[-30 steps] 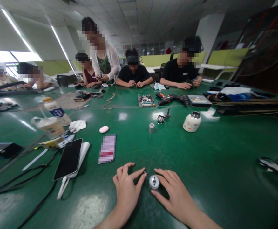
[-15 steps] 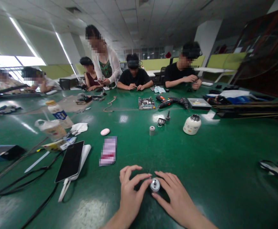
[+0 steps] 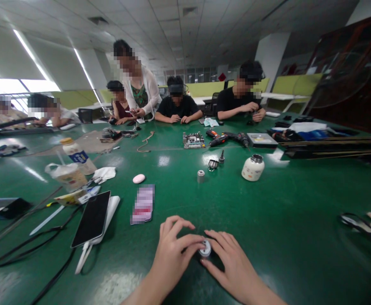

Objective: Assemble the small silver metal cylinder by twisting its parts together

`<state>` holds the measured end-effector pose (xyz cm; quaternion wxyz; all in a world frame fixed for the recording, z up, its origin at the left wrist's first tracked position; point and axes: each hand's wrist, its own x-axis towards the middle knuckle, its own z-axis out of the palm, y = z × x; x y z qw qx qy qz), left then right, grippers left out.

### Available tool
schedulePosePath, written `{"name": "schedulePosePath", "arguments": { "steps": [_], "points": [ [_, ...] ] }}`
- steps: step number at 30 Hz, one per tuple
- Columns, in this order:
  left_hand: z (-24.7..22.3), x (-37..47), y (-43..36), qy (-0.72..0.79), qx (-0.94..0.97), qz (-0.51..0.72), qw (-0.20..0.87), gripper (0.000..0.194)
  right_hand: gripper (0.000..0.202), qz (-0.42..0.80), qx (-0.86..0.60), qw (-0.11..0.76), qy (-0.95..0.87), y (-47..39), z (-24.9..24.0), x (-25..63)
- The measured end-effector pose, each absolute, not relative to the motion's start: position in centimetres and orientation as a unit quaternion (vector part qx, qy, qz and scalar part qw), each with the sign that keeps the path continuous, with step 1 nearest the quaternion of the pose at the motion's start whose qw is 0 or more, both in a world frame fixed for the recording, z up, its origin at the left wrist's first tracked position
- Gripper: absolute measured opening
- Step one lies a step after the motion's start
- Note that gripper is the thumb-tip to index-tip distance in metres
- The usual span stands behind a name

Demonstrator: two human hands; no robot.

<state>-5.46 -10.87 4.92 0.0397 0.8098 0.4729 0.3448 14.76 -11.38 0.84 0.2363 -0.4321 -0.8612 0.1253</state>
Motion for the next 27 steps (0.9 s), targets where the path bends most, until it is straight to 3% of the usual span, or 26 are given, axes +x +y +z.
{"name": "schedulePosePath", "arguments": {
  "steps": [5, 13, 27],
  "points": [
    [6.1, -5.6, -11.2, 0.44, 0.847, 0.296, 0.017, 0.02, 0.032, 0.126, -0.434, 0.237, -0.86, -11.3, 0.9, 14.7],
    [5.6, -5.0, -11.2, 0.411, 0.852, 0.318, 0.069, 0.033, 0.039, 0.115, -0.428, 0.236, -0.865, -11.2, 0.3, 14.8],
    [5.0, -4.7, -10.6, 0.496, 0.746, 0.346, 0.277, 0.017, 0.036, 0.11, -0.431, 0.233, -0.865, -11.2, 0.8, 14.8]
  ]
}}
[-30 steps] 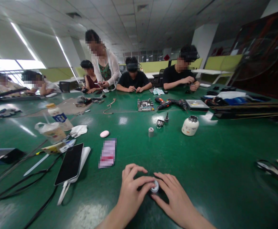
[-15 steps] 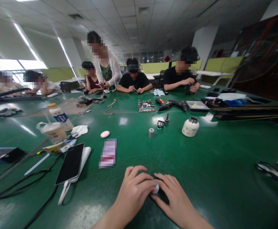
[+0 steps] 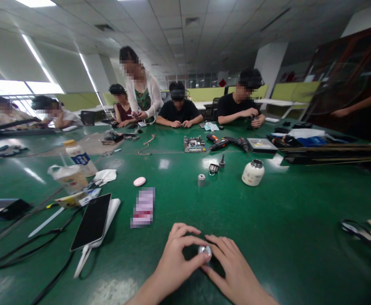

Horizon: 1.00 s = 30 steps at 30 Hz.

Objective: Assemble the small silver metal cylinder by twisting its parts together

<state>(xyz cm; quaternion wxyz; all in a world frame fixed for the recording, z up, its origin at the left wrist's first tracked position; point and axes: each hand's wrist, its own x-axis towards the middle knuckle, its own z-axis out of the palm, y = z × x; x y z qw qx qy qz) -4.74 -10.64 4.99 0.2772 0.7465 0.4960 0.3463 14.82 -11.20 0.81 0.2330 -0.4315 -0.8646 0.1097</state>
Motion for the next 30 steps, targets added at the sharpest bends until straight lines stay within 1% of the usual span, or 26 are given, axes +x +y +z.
{"name": "schedulePosePath", "arguments": {
  "steps": [6, 10, 13, 17, 20, 25, 30],
  "points": [
    [4.2, -4.7, -10.5, 0.483, 0.739, 0.376, 0.283, 0.012, 0.034, 0.103, -0.423, 0.242, -0.867, -11.2, 0.8, 14.8],
    [4.2, -4.9, -10.4, 0.484, 0.734, 0.415, 0.236, 0.008, 0.037, 0.101, -0.423, 0.243, -0.867, -11.1, 0.6, 14.9],
    [3.5, -5.8, -9.6, 0.518, 0.717, 0.431, 0.179, 0.01, 0.038, 0.092, -0.422, 0.244, -0.868, -11.0, 0.3, 15.0],
    [1.3, -7.2, -8.3, 0.595, 0.699, 0.386, 0.09, 0.01, 0.04, 0.077, -0.416, 0.244, -0.873, -10.7, -0.2, 15.1],
    [-0.1, -7.7, -7.9, 0.642, 0.693, 0.324, 0.056, 0.011, 0.038, 0.069, -0.419, 0.246, -0.871, -10.2, -0.7, 15.0],
    [-0.5, -7.7, -8.0, 0.66, 0.694, 0.286, 0.031, 0.016, 0.039, 0.061, -0.418, 0.241, -0.874, -9.9, -1.2, 15.0],
    [-0.3, -7.7, -8.1, 0.644, 0.699, 0.31, 0.033, 0.011, 0.037, 0.081, -0.43, 0.247, -0.865, -10.2, -0.9, 14.9]
  ]
}}
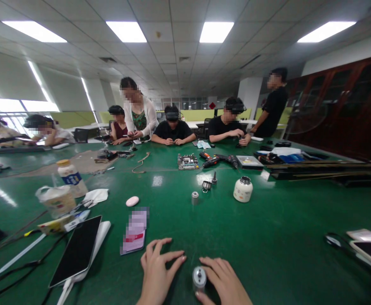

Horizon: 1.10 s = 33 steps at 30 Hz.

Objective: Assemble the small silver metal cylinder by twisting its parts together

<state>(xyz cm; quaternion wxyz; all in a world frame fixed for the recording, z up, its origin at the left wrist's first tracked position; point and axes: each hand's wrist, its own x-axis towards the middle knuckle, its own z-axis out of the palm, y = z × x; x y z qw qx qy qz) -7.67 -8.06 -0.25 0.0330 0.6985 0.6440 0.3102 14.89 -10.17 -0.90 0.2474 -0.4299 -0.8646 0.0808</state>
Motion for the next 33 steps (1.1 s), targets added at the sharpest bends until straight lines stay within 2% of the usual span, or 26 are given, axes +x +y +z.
{"name": "schedulePosePath", "arguments": {
  "steps": [7, 12, 21, 25, 30, 33],
  "points": [
    [0.6, -7.3, -8.6, 0.553, 0.714, 0.422, 0.081, 0.01, 0.045, 0.122, -0.429, 0.19, -0.875, -10.1, 0.3, 14.9],
    [1.8, -6.1, -10.1, 0.478, 0.773, 0.397, 0.129, 0.008, 0.041, 0.138, -0.419, 0.17, -0.881, -9.9, 0.4, 15.2],
    [2.4, -5.2, -10.9, 0.452, 0.795, 0.385, 0.122, 0.01, 0.042, 0.135, -0.419, 0.18, -0.88, -10.2, 0.3, 15.2],
    [2.4, -5.2, -10.9, 0.446, 0.797, 0.386, 0.132, 0.016, 0.042, 0.135, -0.42, 0.182, -0.879, -10.1, 0.3, 15.1],
    [2.3, -5.1, -11.0, 0.47, 0.772, 0.394, 0.164, 0.04, 0.041, 0.139, -0.42, 0.18, -0.878, -10.2, 0.7, 15.0],
    [2.5, -4.9, -11.0, 0.475, 0.769, 0.389, 0.177, 0.023, 0.039, 0.141, -0.423, 0.179, -0.877, -10.2, 0.9, 15.0]
  ]
}}
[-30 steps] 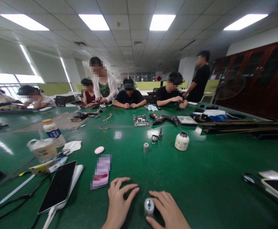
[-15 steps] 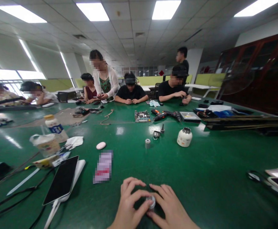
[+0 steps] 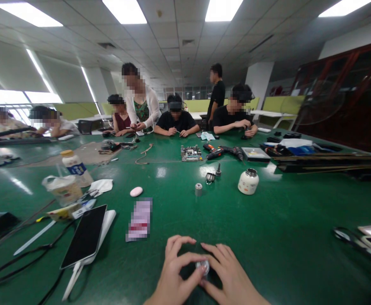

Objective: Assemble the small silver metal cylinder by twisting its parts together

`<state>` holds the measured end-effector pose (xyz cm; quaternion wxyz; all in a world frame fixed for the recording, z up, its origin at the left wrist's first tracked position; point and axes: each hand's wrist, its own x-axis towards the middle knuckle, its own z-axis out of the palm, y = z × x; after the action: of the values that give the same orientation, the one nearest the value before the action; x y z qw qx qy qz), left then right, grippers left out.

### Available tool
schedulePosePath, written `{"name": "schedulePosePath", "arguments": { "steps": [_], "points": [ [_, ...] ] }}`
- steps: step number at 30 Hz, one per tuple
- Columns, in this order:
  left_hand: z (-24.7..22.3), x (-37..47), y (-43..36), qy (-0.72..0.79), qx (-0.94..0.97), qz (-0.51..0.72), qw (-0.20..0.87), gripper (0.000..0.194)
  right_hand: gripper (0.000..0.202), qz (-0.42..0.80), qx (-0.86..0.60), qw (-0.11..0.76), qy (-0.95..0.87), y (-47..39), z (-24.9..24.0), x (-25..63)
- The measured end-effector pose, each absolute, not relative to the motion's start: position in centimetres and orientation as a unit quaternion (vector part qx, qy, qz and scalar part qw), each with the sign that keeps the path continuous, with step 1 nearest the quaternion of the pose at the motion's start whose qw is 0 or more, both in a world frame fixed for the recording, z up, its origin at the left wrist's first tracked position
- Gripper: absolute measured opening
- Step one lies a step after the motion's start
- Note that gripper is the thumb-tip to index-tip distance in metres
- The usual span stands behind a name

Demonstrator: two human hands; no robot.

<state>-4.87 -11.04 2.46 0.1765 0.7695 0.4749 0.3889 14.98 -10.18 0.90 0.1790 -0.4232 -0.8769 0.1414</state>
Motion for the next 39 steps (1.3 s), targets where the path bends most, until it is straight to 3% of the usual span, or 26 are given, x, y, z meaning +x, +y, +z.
{"name": "schedulePosePath", "arguments": {
  "steps": [3, 8, 12, 17, 21, 26, 33, 39],
  "points": [
    [2.7, -5.0, -10.9, 0.48, 0.763, 0.391, 0.185, 0.013, 0.039, 0.144, -0.425, 0.179, -0.876, -10.1, 0.9, 15.0],
    [2.6, -6.3, -9.5, 0.533, 0.729, 0.412, 0.121, 0.018, 0.04, 0.148, -0.428, 0.177, -0.874, -10.1, 0.6, 15.0],
    [1.0, -7.2, -8.6, 0.585, 0.722, 0.362, 0.071, 0.02, 0.036, 0.154, -0.437, 0.176, -0.868, -10.3, 0.9, 14.9],
    [-0.5, -7.3, -8.4, 0.6, 0.74, 0.296, 0.07, 0.017, 0.037, 0.154, -0.442, 0.179, -0.865, -10.5, 1.1, 14.9],
    [-0.1, -7.2, -8.4, 0.6, 0.742, 0.293, 0.062, 0.02, 0.037, 0.151, -0.442, 0.186, -0.865, -10.5, 1.2, 14.9],
    [1.4, -6.5, -9.1, 0.58, 0.743, 0.327, 0.065, 0.011, 0.037, 0.148, -0.439, 0.188, -0.866, -10.5, 1.4, 14.8],
    [1.6, -6.3, -9.8, 0.601, 0.735, 0.308, 0.059, 0.038, 0.038, 0.147, -0.441, 0.187, -0.866, -10.2, 1.0, 14.9],
    [0.8, -6.5, -9.3, 0.609, 0.73, 0.294, 0.101, 0.017, 0.038, 0.156, -0.437, 0.186, -0.866, -10.3, 1.2, 14.8]
  ]
}}
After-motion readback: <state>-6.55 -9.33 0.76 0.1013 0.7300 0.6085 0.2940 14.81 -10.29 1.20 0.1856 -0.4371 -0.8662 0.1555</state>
